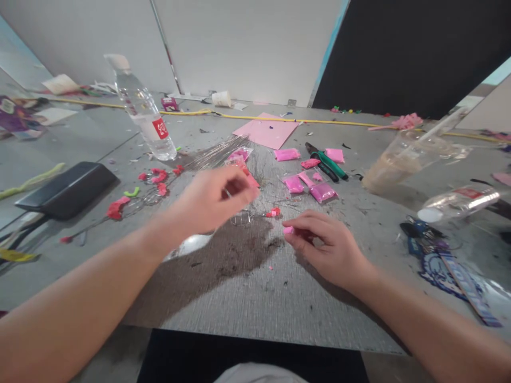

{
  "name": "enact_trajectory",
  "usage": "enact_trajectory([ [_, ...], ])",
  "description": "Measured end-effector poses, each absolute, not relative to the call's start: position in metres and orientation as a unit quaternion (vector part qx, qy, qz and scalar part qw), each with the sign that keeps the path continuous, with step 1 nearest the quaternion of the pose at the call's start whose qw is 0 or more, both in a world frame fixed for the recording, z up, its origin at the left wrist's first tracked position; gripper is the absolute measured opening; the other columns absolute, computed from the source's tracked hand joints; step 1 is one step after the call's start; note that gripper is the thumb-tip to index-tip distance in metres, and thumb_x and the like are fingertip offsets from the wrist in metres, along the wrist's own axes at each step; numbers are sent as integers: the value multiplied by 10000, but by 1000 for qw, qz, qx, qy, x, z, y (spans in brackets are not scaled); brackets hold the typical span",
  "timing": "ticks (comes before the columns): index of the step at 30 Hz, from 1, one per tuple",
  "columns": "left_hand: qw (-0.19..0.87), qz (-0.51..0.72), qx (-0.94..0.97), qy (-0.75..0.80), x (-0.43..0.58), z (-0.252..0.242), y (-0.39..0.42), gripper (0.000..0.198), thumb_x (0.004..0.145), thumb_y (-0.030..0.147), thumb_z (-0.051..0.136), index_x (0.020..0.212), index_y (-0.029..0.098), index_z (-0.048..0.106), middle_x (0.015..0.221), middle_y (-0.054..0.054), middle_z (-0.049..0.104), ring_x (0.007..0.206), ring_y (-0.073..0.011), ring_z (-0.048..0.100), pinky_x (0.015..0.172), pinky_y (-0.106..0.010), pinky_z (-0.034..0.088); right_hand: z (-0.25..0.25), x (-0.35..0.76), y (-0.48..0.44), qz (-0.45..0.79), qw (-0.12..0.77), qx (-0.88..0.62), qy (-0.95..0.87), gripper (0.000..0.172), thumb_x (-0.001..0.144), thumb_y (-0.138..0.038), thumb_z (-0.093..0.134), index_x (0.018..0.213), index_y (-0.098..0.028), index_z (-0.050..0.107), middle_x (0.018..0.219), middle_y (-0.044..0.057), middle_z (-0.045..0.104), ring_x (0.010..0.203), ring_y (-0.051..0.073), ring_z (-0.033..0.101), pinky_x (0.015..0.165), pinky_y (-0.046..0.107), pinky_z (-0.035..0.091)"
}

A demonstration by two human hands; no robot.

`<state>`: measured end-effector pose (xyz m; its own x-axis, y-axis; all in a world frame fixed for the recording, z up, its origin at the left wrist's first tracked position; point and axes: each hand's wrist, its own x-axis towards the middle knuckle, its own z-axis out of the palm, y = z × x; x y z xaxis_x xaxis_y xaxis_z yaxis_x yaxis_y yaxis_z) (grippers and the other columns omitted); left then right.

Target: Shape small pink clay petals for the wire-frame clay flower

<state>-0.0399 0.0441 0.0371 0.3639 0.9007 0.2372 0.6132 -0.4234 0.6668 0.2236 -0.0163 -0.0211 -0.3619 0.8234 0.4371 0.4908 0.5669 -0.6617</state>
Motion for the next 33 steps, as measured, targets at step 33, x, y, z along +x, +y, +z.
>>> enact_trajectory([
  [33,-65,-50,758,647,-72,38,66,397,983,422,449,959,158,744,834,-187,729,854,-387,698,630,-404,465,-16,221,-26,195,333,-430,-816,133,1006,-276,624,909,-209,685,766,-3,651,684,122,575,648,258,469],
])
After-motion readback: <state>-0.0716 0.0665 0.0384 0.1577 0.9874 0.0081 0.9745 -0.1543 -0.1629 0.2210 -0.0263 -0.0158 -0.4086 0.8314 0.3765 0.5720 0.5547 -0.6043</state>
